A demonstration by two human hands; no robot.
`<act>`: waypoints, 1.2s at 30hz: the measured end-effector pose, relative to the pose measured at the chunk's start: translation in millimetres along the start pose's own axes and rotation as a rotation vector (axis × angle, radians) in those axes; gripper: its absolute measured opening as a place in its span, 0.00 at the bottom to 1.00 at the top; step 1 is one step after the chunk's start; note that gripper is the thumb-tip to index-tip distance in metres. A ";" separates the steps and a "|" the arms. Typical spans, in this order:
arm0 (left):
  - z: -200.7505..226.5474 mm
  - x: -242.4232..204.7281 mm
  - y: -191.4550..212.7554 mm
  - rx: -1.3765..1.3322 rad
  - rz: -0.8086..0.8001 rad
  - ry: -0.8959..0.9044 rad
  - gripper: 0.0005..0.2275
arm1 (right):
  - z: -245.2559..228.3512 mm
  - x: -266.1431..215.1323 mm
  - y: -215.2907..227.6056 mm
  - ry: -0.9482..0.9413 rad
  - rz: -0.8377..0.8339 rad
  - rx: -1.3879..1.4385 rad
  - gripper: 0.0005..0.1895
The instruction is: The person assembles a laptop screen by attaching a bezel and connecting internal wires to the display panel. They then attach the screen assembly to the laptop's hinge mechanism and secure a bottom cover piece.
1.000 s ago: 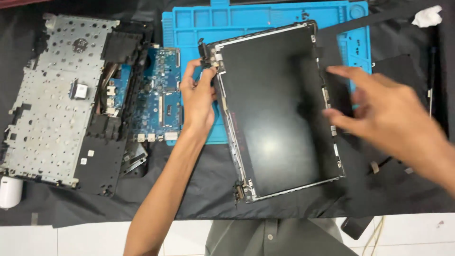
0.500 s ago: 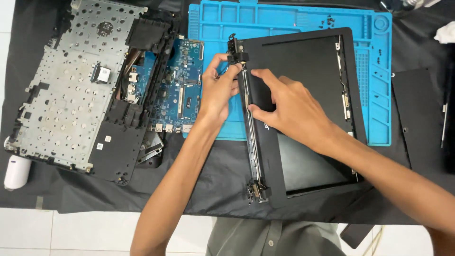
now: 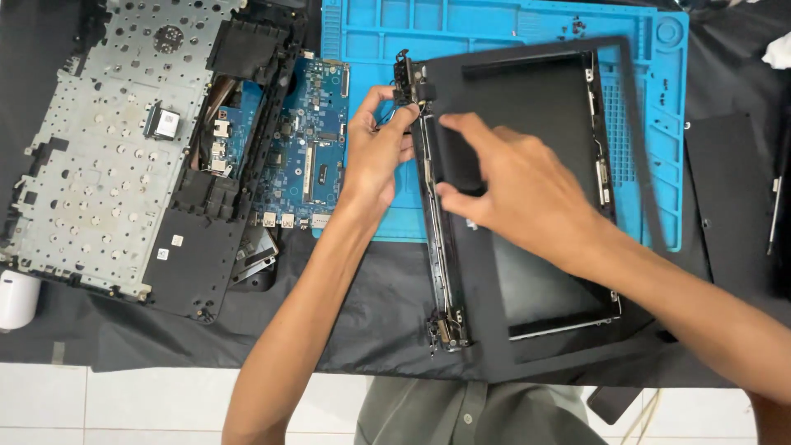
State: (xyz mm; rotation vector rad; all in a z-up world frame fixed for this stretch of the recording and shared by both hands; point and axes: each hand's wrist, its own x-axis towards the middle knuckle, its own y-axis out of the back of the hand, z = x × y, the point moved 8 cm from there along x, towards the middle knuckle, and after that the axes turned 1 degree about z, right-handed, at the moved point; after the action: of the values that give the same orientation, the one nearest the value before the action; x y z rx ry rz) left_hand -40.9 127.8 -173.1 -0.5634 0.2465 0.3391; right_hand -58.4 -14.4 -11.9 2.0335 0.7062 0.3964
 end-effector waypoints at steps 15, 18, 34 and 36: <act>-1.7 2.0 -0.6 -0.075 -0.092 0.036 0.08 | -1.2 18.6 -25.3 -0.010 -0.063 0.038 0.36; -0.8 1.5 0.0 -0.102 -0.068 0.074 0.12 | 2.7 20.2 -30.5 0.008 -0.041 0.035 0.36; -2.9 10.3 9.4 -0.176 -0.050 0.125 0.23 | 9.2 20.9 -40.8 0.052 -0.040 -0.077 0.36; -4.1 13.0 12.4 -0.080 -0.013 0.091 0.15 | 10.9 21.6 -41.6 0.034 -0.063 -0.066 0.36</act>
State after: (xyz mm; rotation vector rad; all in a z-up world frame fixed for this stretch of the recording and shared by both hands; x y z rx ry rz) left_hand -34.2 138.6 -186.5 -0.6601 0.3179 0.3126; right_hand -49.3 9.1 -53.0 1.9418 0.7667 0.4128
